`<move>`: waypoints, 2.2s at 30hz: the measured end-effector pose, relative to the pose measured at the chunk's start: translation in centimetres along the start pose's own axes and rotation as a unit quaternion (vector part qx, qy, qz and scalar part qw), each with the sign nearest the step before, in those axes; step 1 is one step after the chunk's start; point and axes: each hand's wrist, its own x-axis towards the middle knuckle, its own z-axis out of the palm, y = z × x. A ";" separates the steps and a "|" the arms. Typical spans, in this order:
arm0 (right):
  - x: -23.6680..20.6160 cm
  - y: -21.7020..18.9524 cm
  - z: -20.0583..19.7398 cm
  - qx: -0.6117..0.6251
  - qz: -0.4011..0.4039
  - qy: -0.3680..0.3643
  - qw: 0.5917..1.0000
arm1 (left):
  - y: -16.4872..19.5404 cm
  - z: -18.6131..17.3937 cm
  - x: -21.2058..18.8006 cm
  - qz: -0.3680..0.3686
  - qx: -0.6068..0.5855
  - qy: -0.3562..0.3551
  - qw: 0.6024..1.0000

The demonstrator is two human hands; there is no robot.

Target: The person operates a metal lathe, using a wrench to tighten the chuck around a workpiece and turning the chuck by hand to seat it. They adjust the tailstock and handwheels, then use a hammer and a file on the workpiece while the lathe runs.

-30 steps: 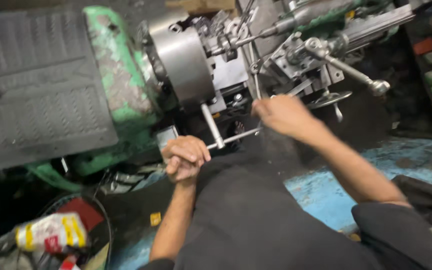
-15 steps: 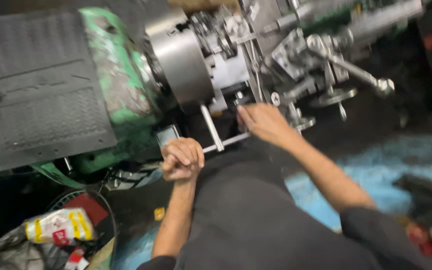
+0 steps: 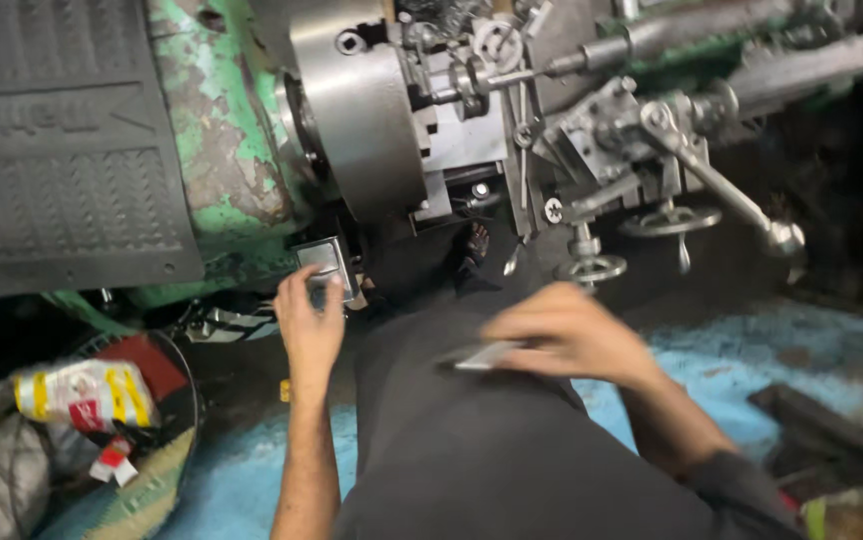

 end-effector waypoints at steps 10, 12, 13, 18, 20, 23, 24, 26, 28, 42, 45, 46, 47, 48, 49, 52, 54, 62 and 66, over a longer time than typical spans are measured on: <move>-13.2 3.1 -11.6 -0.212 0.193 0.471 0.834 | -0.5 7.2 -0.1 -0.072 0.118 0.121 0.983; -12.2 4.9 -12.2 -0.224 0.229 0.473 0.821 | -0.2 7.1 0.2 -0.071 0.114 0.139 0.981; -11.6 5.6 -12.3 -0.232 0.236 0.475 0.815 | -0.2 7.1 0.3 -0.074 0.096 0.147 0.982; -9.6 6.2 -12.2 -0.114 0.327 0.476 0.809 | -0.6 7.4 0.1 -0.098 0.032 0.156 0.982; -9.4 5.7 -12.4 -0.132 0.359 0.455 0.804 | -1.1 7.6 0.3 -0.095 0.021 0.174 0.980; -9.3 5.3 -12.8 -0.209 0.395 0.419 0.790 | -2.2 7.9 0.3 -0.114 -0.023 0.188 0.975; -9.2 5.3 -12.9 -0.211 0.394 0.423 0.788 | -2.7 8.1 0.3 -0.119 -0.043 0.193 0.973; -9.0 5.5 -13.0 -0.225 0.392 0.417 0.789 | -3.8 8.5 0.0 -0.123 -0.038 0.188 0.974; -8.8 5.7 -13.0 -0.250 0.390 0.395 0.793 | -5.4 8.8 -0.7 -0.130 -0.043 0.183 0.973; -7.2 5.3 -12.0 -0.229 0.485 0.447 0.716 | -13.2 8.3 -1.6 -0.161 -0.174 0.158 0.959; -7.4 5.3 -11.9 -0.231 0.495 0.450 0.706 | -12.7 7.9 -1.4 -0.199 -0.165 0.136 0.956; -7.5 5.4 -11.9 -0.226 0.501 0.457 0.700 | -12.6 7.8 -1.4 -0.202 -0.167 0.133 0.956; -7.6 5.5 -12.0 -0.234 0.499 0.451 0.702 | -12.7 7.7 -1.4 -0.205 -0.170 0.131 0.955; -7.8 5.7 -12.1 -0.242 0.498 0.445 0.704 | -12.8 7.7 -1.5 -0.209 -0.174 0.129 0.954; -8.0 5.8 -12.2 -0.249 0.496 0.437 0.708 | -13.0 7.7 -1.6 -0.208 -0.158 0.129 0.957; -8.7 6.2 -12.4 -0.270 0.465 0.431 0.725 | -13.6 7.9 -2.0 -0.222 -0.120 0.125 0.960; -9.0 6.3 -12.4 -0.241 0.487 0.445 0.712 | -13.8 8.0 -2.1 -0.250 -0.110 0.120 0.955; -9.5 6.7 -12.3 -0.238 0.460 0.451 0.727 | -11.1 7.0 -0.5 -0.203 -0.108 0.092 0.969; -10.1 7.0 -12.5 -0.229 0.466 0.454 0.724 | -8.6 5.9 1.0 -0.195 -0.084 0.045 0.976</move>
